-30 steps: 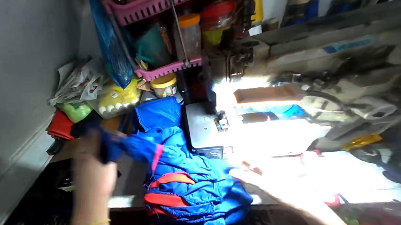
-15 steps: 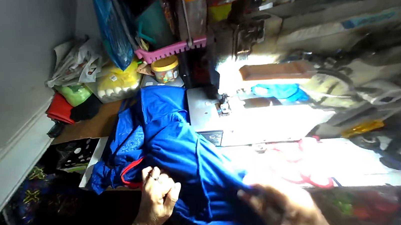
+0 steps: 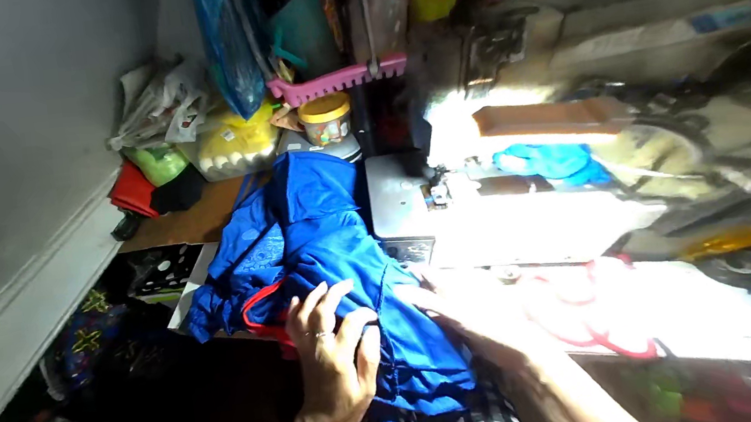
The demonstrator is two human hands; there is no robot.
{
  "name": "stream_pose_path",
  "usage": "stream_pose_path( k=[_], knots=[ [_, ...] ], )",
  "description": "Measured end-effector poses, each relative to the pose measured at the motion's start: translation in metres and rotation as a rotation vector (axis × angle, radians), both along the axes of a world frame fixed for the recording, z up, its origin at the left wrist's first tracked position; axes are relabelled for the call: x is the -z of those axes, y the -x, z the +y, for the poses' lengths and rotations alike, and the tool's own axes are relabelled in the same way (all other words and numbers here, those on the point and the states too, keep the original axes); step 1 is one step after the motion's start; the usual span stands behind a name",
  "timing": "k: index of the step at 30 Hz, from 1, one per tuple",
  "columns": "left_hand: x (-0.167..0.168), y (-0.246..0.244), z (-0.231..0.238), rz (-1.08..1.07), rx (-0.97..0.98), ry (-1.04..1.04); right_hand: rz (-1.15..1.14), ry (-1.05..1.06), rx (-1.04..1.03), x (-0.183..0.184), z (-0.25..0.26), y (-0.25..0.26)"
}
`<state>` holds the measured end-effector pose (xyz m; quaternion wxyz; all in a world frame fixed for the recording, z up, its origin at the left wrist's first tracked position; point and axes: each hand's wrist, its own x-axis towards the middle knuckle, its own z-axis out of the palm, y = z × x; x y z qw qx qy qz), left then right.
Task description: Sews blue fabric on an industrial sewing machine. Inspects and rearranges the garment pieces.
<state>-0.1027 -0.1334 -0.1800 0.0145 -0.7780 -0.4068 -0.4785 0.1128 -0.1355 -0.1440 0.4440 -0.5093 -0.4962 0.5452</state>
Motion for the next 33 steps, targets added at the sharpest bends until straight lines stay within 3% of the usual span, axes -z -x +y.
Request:
stream_pose_path(
  k=[3, 8, 10, 13, 16, 19, 22, 28, 33],
  knots=[
    [0.010, 0.005, 0.022, 0.003, 0.111, -0.054, 0.333, 0.055, 0.158, -0.013, -0.023, -0.010],
    [0.017, 0.010, 0.049, 0.067, 0.266, -0.117, 0.084, 0.005, 0.218, 0.044, -0.054, -0.037],
    [0.011, 0.011, 0.044, 0.079, 0.256, -0.058, 0.131, 0.064, 0.241, 0.048, -0.062, -0.033],
    [-0.012, 0.004, 0.008, 0.070, 0.300, 0.100, 0.362, 0.090, 0.297, 0.021, -0.078, -0.017],
    [-0.031, -0.013, -0.039, -0.097, 0.488, 0.394, 0.502, 0.062, 0.150, 0.001, -0.092, 0.001],
    [-0.041, -0.020, -0.057, -0.336, 0.590, 0.678, 0.452, -0.008, -0.004, 0.005, -0.091, 0.009],
    [-0.047, -0.014, -0.055, -0.447, 0.640, 0.784, 0.371, -0.170, 0.001, 0.000, -0.096, 0.014],
    [-0.045, -0.014, -0.061, -0.234, 0.558, 0.559, 0.240, -0.276, 0.192, -0.010, -0.096, 0.021],
    [-0.047, -0.018, -0.061, -0.397, 0.567, 0.669, 0.237, -0.276, 0.143, -0.007, -0.089, 0.017]
  ],
)
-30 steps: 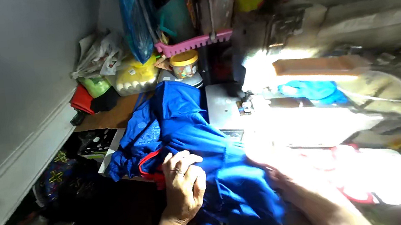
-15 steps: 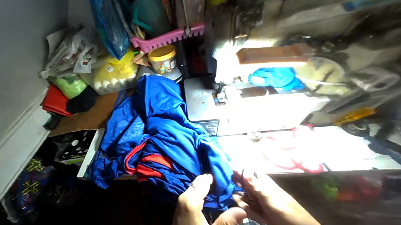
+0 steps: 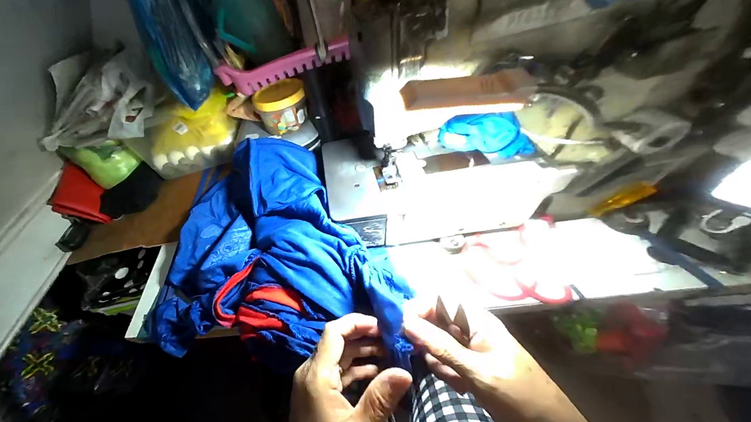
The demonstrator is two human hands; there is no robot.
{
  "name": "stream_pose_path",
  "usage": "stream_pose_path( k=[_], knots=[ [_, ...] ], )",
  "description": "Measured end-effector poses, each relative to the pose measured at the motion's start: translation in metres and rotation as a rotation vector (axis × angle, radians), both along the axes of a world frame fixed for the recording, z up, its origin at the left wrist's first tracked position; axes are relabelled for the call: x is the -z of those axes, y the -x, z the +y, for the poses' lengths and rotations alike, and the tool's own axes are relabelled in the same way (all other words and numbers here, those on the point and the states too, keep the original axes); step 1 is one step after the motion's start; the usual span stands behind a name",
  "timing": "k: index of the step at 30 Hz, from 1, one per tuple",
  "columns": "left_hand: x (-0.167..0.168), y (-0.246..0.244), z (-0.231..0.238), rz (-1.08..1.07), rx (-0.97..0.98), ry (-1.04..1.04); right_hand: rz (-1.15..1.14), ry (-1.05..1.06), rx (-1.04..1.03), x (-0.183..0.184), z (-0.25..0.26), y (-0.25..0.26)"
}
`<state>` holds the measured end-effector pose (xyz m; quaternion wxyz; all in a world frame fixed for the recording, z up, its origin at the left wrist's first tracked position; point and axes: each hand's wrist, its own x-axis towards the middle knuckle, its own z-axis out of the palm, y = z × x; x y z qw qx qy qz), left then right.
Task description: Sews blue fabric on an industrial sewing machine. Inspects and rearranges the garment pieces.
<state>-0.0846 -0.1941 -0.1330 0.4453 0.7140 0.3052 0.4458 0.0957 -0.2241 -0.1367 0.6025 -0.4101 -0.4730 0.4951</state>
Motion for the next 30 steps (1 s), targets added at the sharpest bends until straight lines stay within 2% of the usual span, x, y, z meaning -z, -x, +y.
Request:
stream_pose_path(
  k=[5, 9, 11, 13, 15, 19, 22, 25, 27, 30],
  knots=[
    [0.001, -0.007, 0.008, -0.037, -0.049, 0.015, 0.007, -0.090, -0.111, 0.006, 0.006, 0.005],
    [0.005, -0.004, 0.016, -0.276, 0.042, 0.399, 0.060, -0.085, -0.095, 0.006, 0.002, -0.001],
    [0.006, -0.007, 0.015, -0.400, 0.055, 0.577, -0.101, -0.161, 0.011, 0.010, 0.000, 0.002],
    [0.005, -0.009, 0.014, -0.455, 0.068, 0.627, -0.370, -0.263, 0.146, 0.015, -0.002, 0.005],
    [0.006, -0.008, 0.013, -0.473, 0.094, 0.586, -0.576, -0.292, 0.297, 0.021, -0.004, 0.005],
    [0.003, 0.006, 0.020, -0.415, 0.043, 0.373, -0.681, -0.216, 0.603, 0.023, 0.001, -0.016],
    [0.001, 0.005, 0.020, -0.356, 0.015, 0.285, -0.658, -0.329, 0.478, 0.009, -0.004, -0.008],
    [-0.002, -0.007, 0.016, -0.426, 0.082, 0.418, -0.671, -0.418, 0.339, 0.004, -0.004, 0.014],
    [-0.005, -0.012, 0.014, -0.492, 0.115, 0.527, -0.665, -0.407, 0.328, 0.010, 0.000, 0.018],
    [-0.006, -0.012, 0.013, -0.534, 0.141, 0.569, -0.558, -0.362, 0.260, 0.008, 0.000, 0.018]
  ],
)
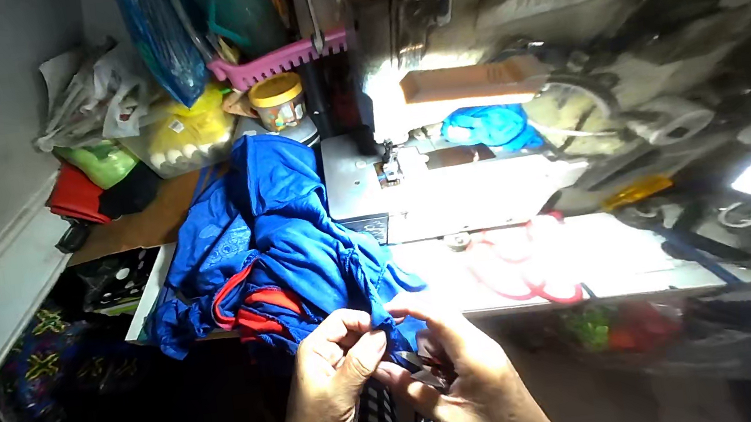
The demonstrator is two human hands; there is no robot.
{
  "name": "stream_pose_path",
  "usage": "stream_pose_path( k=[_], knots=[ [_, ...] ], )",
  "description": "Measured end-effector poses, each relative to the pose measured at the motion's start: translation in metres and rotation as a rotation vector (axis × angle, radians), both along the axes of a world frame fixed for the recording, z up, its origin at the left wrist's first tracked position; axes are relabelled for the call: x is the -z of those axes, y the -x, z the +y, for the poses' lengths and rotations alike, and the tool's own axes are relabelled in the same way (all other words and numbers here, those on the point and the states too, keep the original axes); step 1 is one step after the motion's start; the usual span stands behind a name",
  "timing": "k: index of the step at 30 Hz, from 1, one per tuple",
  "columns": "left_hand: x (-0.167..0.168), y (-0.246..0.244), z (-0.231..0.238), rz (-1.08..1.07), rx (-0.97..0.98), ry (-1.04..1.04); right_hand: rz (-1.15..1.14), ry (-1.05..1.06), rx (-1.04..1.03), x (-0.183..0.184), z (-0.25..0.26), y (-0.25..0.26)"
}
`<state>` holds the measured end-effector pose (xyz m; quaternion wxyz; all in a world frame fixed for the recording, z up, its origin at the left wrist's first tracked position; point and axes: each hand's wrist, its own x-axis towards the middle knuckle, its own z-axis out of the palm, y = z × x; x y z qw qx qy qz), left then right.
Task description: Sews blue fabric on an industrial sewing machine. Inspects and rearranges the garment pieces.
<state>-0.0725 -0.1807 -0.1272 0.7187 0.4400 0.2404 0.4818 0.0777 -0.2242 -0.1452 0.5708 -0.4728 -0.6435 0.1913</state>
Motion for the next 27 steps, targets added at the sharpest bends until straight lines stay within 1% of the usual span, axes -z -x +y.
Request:
stream_pose_path(
  k=[3, 6, 8, 10, 12, 13, 15, 17, 19, 20, 22, 23, 24, 27],
  knots=[
    [0.003, -0.001, 0.002, -0.006, -0.020, -0.037, 0.044, -0.063, -0.011, 0.002, 0.001, 0.001],
    [0.011, 0.000, 0.008, 0.068, -0.101, -0.209, 0.054, -0.142, -0.019, 0.007, 0.000, -0.003],
    [0.019, 0.004, 0.013, 0.224, -0.228, -0.377, 0.060, -0.116, -0.045, 0.006, -0.004, -0.009],
    [0.026, 0.011, 0.017, 0.446, -0.380, -0.517, 0.110, -0.061, -0.067, 0.002, -0.009, -0.016],
    [0.030, 0.019, 0.019, 0.619, -0.466, -0.611, 0.127, -0.027, -0.026, 0.002, -0.011, -0.022],
    [0.030, 0.022, 0.018, 0.648, -0.478, -0.626, 0.108, -0.025, 0.016, 0.005, -0.009, -0.024],
    [0.025, 0.025, 0.011, 0.636, -0.461, -0.631, 0.047, -0.031, 0.087, 0.011, -0.006, -0.025],
    [0.010, 0.022, -0.001, 0.564, -0.346, -0.635, -0.046, -0.033, 0.096, 0.012, -0.002, -0.018],
    [-0.005, 0.014, -0.013, 0.394, -0.140, -0.566, -0.110, -0.066, 0.094, 0.011, 0.005, -0.008],
    [-0.008, 0.011, -0.014, 0.305, -0.072, -0.508, -0.106, -0.094, 0.109, 0.014, 0.009, -0.005],
    [-0.002, 0.008, -0.006, 0.115, -0.023, -0.320, 0.025, -0.078, 0.164, 0.018, 0.015, -0.006],
    [0.000, 0.008, -0.001, 0.012, -0.025, -0.181, 0.155, -0.016, 0.170, 0.017, 0.017, -0.010],
    [-0.001, 0.009, 0.004, -0.065, -0.029, -0.041, 0.321, 0.078, 0.134, 0.015, 0.016, -0.016],
    [-0.007, 0.007, 0.010, -0.200, -0.029, 0.314, 0.940, 0.362, -0.067, 0.005, 0.015, -0.022]
  ],
)
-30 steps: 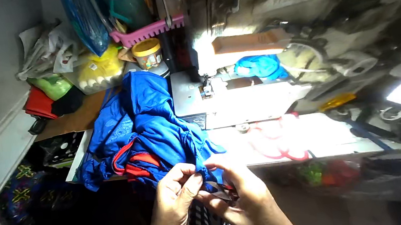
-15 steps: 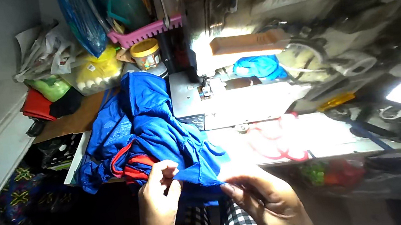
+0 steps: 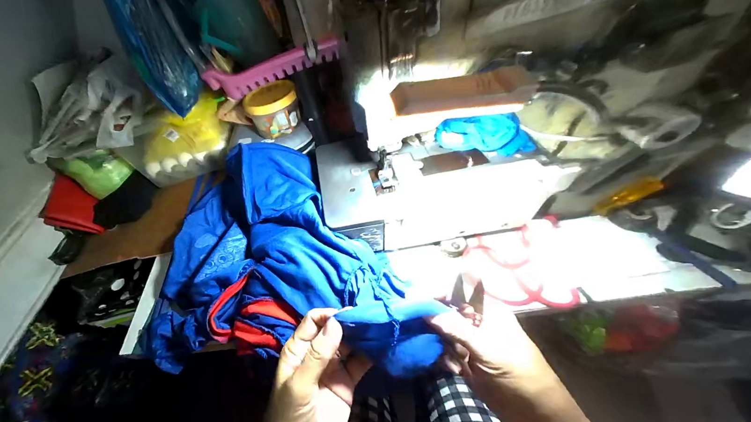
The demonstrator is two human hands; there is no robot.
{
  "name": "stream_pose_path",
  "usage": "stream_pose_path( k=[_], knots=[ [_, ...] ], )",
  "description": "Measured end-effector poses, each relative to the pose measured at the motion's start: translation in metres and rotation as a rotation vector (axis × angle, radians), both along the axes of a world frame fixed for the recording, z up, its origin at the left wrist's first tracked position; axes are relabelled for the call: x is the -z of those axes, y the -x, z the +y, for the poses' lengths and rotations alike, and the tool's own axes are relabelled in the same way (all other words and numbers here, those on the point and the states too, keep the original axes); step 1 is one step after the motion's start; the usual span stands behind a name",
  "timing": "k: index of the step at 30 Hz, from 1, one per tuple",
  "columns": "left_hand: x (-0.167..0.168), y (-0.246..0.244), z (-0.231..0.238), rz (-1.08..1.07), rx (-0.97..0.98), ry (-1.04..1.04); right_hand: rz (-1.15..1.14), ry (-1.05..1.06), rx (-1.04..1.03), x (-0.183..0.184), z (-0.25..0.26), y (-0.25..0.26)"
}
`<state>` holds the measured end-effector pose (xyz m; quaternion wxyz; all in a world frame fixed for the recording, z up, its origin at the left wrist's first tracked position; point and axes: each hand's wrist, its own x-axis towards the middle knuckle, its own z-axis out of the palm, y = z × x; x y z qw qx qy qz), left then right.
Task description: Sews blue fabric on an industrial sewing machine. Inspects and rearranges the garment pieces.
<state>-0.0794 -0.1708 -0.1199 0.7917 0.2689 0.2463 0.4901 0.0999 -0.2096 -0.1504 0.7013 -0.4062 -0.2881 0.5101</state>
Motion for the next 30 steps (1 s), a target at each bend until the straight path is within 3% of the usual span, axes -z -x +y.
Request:
stream_pose_path(
  k=[3, 5, 8, 11, 17, 20, 23, 25, 30],
  knots=[
    [-0.007, -0.006, 0.006, 0.048, -0.018, 0.097, 0.351, 0.057, -0.198, -0.006, -0.001, -0.001],
    [-0.002, -0.007, 0.014, 0.233, -0.079, -0.152, 0.428, 0.022, -0.279, -0.006, 0.002, -0.001],
    [0.010, 0.008, 0.026, 0.480, -0.169, -0.689, 0.377, -0.015, -0.280, -0.008, 0.006, -0.005],
    [0.005, 0.022, 0.025, 0.548, -0.151, -0.912, 0.161, -0.130, -0.208, -0.009, 0.008, -0.007],
    [-0.013, 0.021, 0.010, 1.004, -0.293, -1.052, -0.701, -0.415, 0.091, -0.016, 0.007, -0.004],
    [-0.014, 0.017, 0.019, 1.116, -0.413, -1.176, -0.936, -0.435, 0.261, -0.012, 0.011, -0.005],
    [-0.025, 0.009, 0.043, 1.164, -0.355, -1.230, -1.037, -0.440, 0.319, -0.015, 0.016, -0.012],
    [-0.038, -0.004, 0.069, 1.183, -0.244, -1.266, -1.017, -0.372, 0.338, -0.017, 0.022, -0.017],
    [-0.041, -0.059, 0.157, 1.333, -0.109, -1.391, -1.078, 0.084, 0.303, -0.009, 0.065, -0.039]
  ],
)
